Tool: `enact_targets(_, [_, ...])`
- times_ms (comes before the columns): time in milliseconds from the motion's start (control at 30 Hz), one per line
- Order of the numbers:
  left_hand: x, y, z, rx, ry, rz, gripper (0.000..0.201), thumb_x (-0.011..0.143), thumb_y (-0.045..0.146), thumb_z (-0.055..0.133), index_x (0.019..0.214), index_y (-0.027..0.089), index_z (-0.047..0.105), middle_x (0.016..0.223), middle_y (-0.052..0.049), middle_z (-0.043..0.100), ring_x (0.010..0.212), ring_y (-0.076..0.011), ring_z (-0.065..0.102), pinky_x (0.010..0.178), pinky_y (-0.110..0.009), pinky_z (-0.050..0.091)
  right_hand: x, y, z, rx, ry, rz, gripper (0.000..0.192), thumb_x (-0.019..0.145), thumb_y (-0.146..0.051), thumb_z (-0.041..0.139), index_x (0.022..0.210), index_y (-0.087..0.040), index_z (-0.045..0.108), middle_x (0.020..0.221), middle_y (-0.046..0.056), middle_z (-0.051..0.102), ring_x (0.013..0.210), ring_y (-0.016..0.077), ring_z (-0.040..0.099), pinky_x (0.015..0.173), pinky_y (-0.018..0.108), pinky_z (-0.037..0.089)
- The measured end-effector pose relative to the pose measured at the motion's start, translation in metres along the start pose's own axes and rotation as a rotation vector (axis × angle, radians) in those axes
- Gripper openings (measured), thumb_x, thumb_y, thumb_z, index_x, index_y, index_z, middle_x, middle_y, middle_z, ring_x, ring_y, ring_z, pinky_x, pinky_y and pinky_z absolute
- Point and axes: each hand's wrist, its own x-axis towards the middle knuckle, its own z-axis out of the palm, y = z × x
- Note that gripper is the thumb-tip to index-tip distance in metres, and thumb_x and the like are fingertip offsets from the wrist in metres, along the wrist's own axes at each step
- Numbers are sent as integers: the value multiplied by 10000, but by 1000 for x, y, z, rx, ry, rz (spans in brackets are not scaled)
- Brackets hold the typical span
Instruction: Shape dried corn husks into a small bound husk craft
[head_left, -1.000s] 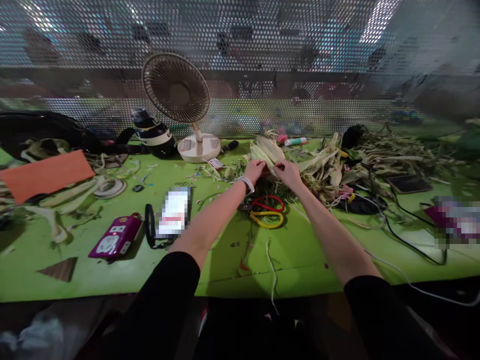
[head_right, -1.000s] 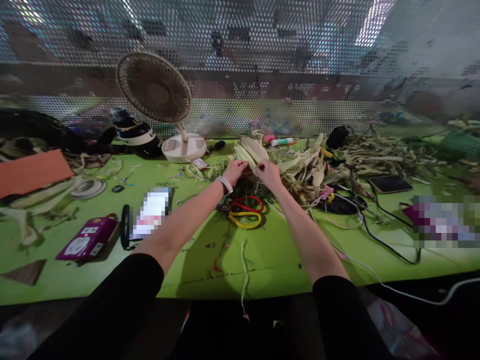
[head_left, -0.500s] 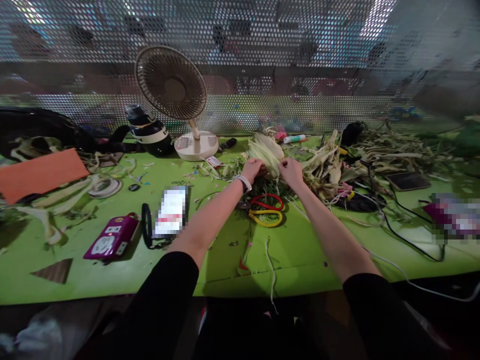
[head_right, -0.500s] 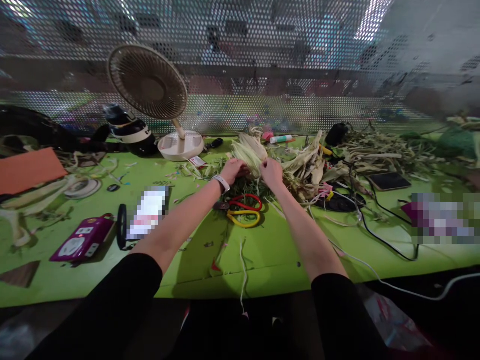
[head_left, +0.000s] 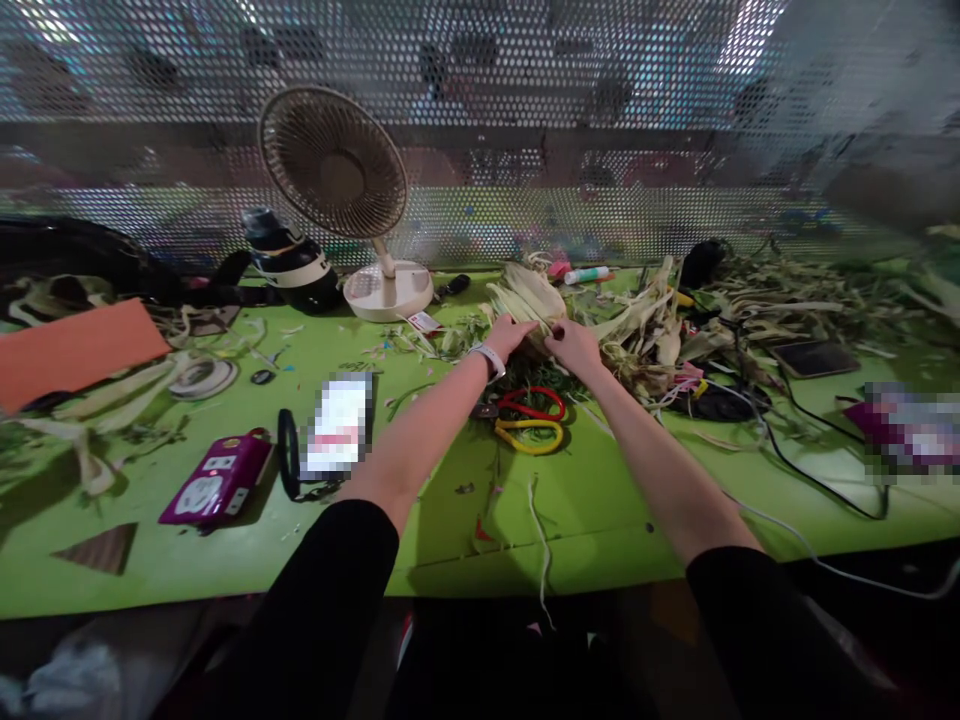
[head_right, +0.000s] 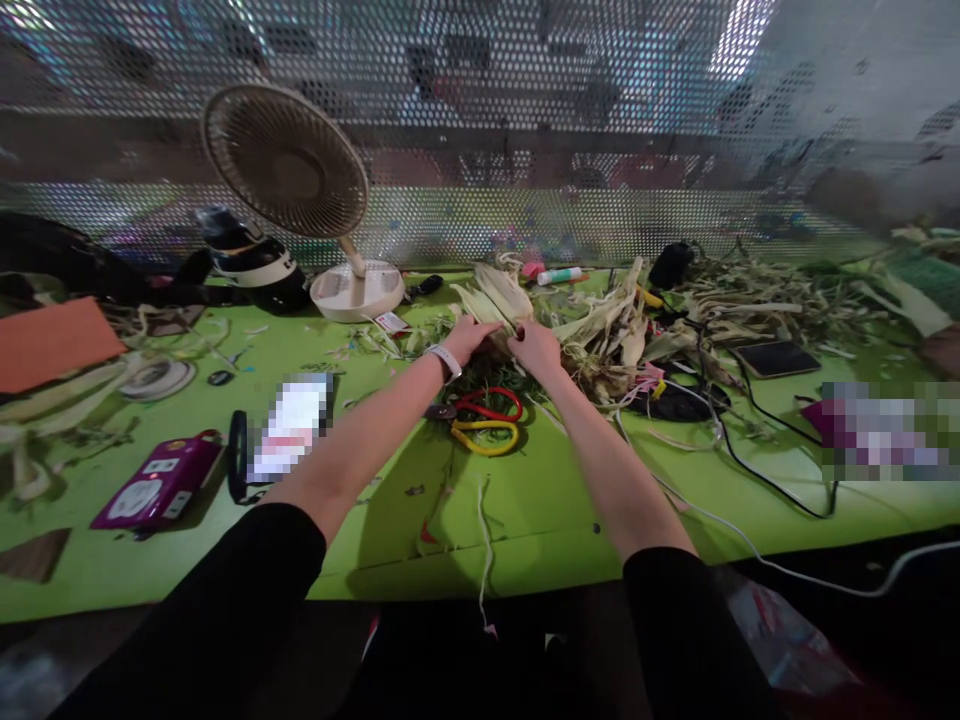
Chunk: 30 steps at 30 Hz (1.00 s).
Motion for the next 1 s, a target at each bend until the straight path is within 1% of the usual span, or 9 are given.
enact_targets(133, [-6,2,-10,-106,-183,24,98,642,178,709,717,128,669,777,-95,738,802,-208,703,737,-320,568,1,5,0,-33,10,61,174,811,-191,567,919,-170,702,953,125,737,911,284,664,755,340,471])
enact_targets(233, [-14,4,-13,-128,-253,74,112,629,162,638,721,135,695,803,-92,750,857,-213,708,717,-291,565,-2,3,1,-80,25,48,201,823,-171,563,975,-153,693,1001,164,727,928,298,664,766,353,471])
enact_targets(333, [-22,9,-10,-43,-216,148,131,637,147,619,738,146,703,794,-77,752,872,-215,708,704,-276,565,-7,-2,4,-108,10,33,268,830,-139,554,1072,-135,670,1100,208,695,952,318,664,784,379,471])
enact_targets(467, [-28,30,-8,-101,-50,267,82,696,173,651,776,157,666,754,-58,727,861,-202,699,714,-274,568,-10,-5,7,-83,-5,61,311,862,-122,514,1135,-150,661,1194,210,657,976,317,668,808,389,472])
enact_targets(633, [-46,56,-27,-124,-141,203,196,699,174,713,852,189,591,810,0,677,751,-141,669,709,-282,560,-5,-2,-8,-45,17,53,236,812,-163,576,1017,-157,693,1082,173,697,964,302,659,812,368,473])
enact_targets(733, [-65,53,-37,-85,-174,180,248,718,178,738,866,203,540,776,22,667,674,-117,639,638,-243,530,-3,-11,-26,217,158,29,138,829,-226,553,863,-159,669,976,140,700,960,274,644,847,369,478])
enact_targets(833, [-83,45,-40,-50,-174,184,242,764,189,731,870,197,514,748,29,674,630,-96,618,584,-197,485,-10,-31,-34,731,-2,-25,420,955,-463,384,721,-185,594,798,75,654,795,199,635,754,331,507])
enact_targets(867, [-88,43,-41,-38,-172,189,240,772,194,734,866,196,514,733,31,673,610,-91,608,575,-192,475,-15,-38,-34,819,-58,-54,467,939,-545,405,674,-193,557,724,48,608,736,183,612,712,320,504])
enact_targets(1000, [-108,38,-47,67,-90,262,211,786,229,755,829,182,553,618,46,611,523,-67,535,541,-181,419,-36,-60,-24,865,10,-175,546,777,-682,624,574,-218,422,561,-36,365,575,121,438,553,264,407])
